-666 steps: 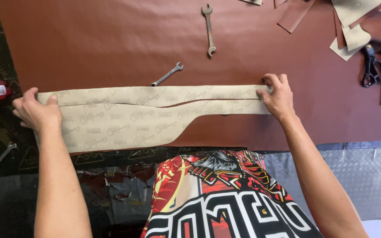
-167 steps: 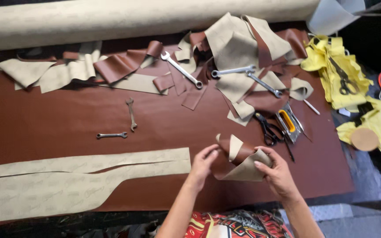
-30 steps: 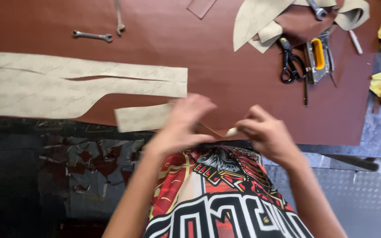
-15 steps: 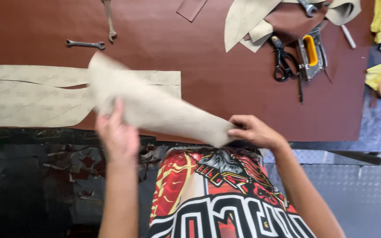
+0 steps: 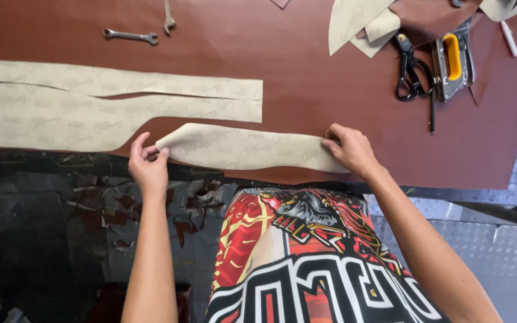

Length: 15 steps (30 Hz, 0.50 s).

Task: The person arranges several beige patterned paper templates on a large sheet of brown material. They smooth the templates, adjust their positions, and move them around the workspace to organize the layout. The person also handles a roll of the beige material and various cut pieces of brown material.

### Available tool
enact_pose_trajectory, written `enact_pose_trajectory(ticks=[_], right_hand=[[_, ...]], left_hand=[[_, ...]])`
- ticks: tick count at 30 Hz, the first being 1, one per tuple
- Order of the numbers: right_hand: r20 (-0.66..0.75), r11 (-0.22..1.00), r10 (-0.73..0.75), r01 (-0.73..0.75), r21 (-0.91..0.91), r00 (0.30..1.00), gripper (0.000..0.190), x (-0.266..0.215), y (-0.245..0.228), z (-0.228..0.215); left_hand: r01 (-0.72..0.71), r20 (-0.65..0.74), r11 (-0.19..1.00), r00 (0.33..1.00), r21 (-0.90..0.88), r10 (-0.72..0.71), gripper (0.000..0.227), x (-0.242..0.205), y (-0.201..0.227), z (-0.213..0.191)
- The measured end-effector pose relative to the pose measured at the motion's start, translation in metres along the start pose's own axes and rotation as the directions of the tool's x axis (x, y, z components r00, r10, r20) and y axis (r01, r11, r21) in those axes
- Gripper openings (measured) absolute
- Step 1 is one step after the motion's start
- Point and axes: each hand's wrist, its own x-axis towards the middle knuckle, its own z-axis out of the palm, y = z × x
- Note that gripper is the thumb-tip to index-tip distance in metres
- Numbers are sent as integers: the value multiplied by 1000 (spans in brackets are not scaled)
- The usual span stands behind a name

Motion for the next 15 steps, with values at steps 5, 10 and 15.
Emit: enact_pose_trajectory(ticks=[5,10,15], right_hand=[[-36,1000,24,-25,-16,999,25,-2,-3,4],[-54,1000,18,-18,10,998,23,-1,1,7],[-100,1000,30,-29,9,995,21,3,7,14]], left_hand=[[-124,31,976,992,180,121,54,-5,12,-11],[-120,-6,965,992,235,125,37,6,9,-5],[-29,-89,961,995,274,55,34,12,3,6]])
